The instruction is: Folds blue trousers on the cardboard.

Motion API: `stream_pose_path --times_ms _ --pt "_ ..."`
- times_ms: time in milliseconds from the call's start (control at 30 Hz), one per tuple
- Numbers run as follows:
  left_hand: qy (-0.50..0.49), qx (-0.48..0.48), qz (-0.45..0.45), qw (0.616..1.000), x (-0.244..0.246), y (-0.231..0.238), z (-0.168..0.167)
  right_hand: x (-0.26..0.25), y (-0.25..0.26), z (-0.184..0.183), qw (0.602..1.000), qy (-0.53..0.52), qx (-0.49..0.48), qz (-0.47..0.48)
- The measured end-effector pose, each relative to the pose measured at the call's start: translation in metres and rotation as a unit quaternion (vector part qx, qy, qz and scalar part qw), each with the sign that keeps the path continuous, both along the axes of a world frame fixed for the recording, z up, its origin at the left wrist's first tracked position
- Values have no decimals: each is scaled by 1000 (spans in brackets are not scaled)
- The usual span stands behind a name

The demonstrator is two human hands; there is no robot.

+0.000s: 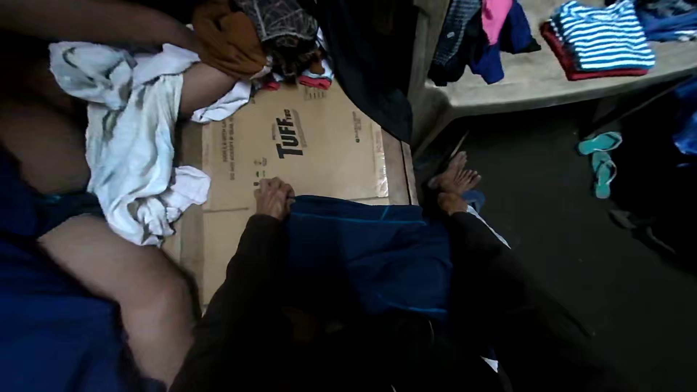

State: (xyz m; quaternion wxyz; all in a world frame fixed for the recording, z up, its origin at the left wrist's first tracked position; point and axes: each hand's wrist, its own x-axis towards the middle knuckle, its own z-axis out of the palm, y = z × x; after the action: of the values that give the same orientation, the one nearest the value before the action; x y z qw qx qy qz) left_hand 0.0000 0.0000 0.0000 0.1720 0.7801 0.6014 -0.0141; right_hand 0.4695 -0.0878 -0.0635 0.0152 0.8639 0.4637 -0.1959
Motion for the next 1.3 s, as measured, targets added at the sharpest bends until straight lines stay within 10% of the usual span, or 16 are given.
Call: stream_pose_path --times_ms 67,200,300,400,633,833,1033,1300 --pt "15 -21 -17 1000 -2 7 1 1 -1 8 991 6 -128 41" --pt "-32 -34 -49 998 -16 13 4 10 -13 21 983 152 79 -61" --pt "-42 -30 -40 998 -28 12 15 24 -24 53 866 323 253 -285" --pt "-18 1 -47 999 -34 10 31 35 -27 90 776 418 381 -280" --pt "29 20 -17 999 -47 16 44 12 -56 154 788 479 371 -107" --pt "-129 31 29 991 -80 -45 52 11 -158 180 781 493 383 -6" --pt "-191 20 89 977 -90 -144 20 19 -256 142 860 469 188 73" --pt "-134 23 132 982 -80 -166 -22 -18 -230 132 958 277 77 -19"
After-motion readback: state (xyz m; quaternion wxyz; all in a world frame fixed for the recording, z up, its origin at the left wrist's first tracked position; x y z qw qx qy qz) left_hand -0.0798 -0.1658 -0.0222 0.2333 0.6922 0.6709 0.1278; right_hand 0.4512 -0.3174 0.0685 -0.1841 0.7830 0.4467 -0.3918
